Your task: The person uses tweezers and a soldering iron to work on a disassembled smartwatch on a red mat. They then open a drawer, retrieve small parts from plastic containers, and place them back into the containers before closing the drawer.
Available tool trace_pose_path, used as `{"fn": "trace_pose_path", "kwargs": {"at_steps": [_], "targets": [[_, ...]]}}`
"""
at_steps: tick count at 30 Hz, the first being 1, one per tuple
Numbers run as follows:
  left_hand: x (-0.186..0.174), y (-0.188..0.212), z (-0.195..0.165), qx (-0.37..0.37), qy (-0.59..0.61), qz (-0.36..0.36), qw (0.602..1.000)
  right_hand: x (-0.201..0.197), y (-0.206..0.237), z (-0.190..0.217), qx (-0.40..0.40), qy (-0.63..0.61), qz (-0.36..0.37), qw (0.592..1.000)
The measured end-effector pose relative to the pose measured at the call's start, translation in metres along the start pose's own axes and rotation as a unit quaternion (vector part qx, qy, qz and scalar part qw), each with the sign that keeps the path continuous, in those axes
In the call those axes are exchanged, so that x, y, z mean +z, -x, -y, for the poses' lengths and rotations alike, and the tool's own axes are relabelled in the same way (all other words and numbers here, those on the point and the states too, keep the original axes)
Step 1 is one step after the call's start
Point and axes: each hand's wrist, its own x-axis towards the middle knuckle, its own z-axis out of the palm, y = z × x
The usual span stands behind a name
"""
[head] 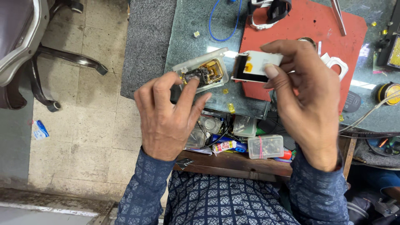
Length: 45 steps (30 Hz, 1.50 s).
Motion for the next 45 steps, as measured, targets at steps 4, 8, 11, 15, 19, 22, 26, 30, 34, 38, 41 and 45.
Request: {"fn": "trace_pose_path", "kwargs": {"at_steps": [4, 8, 11, 15, 19, 22, 26, 30, 34, 38, 41, 45], "targets": [[-0.003, 0.001, -0.001, -0.009, 0.017, -0.017, 1.0, 0.009, -0.002, 0.005, 0.035, -0.027, 0.024, 0.999], [-0.007, 0.002, 0.0, -0.034, 0.086, -0.031, 0.995, 0.024, -0.006, 0.0, -0.024, -0.045, 0.051, 0.997], [-0.009, 0.001, 0.002, -0.041, 0.146, -0.026, 0.988, 0.037, -0.012, -0.006, -0.022, -0.063, 0.066, 0.996], [-0.006, -0.001, 0.006, -0.031, 0.178, -0.007, 0.984, 0.047, -0.013, -0.01, -0.095, 0.014, 0.044, 0.994], [-0.003, 0.002, 0.01, -0.038, 0.233, -0.014, 0.972, 0.045, -0.008, -0.009, -0.166, 0.12, -0.019, 0.979], [0.0, 0.005, 0.012, -0.055, 0.264, -0.032, 0.962, 0.037, -0.006, -0.008, -0.165, 0.139, -0.027, 0.976], [0.003, 0.004, 0.014, -0.087, 0.324, -0.043, 0.941, 0.032, -0.003, -0.009, -0.198, 0.13, -0.019, 0.971], [0.005, 0.0, 0.011, -0.095, 0.352, -0.044, 0.93, 0.033, -0.001, -0.009, -0.191, 0.126, 0.002, 0.973], [0.005, -0.007, 0.007, -0.121, 0.376, -0.042, 0.918, 0.032, -0.002, -0.008, -0.203, 0.125, 0.008, 0.971], [-0.004, -0.008, 0.01, -0.097, 0.357, -0.025, 0.929, 0.029, -0.003, -0.008, -0.23, 0.144, 0.01, 0.962], [-0.011, -0.006, 0.017, -0.034, 0.272, 0.004, 0.962, 0.025, -0.003, -0.011, -0.234, 0.17, 0.049, 0.956], [-0.011, -0.001, 0.022, 0.005, 0.207, 0.022, 0.978, 0.023, -0.004, -0.018, -0.262, 0.195, 0.096, 0.94]]}}
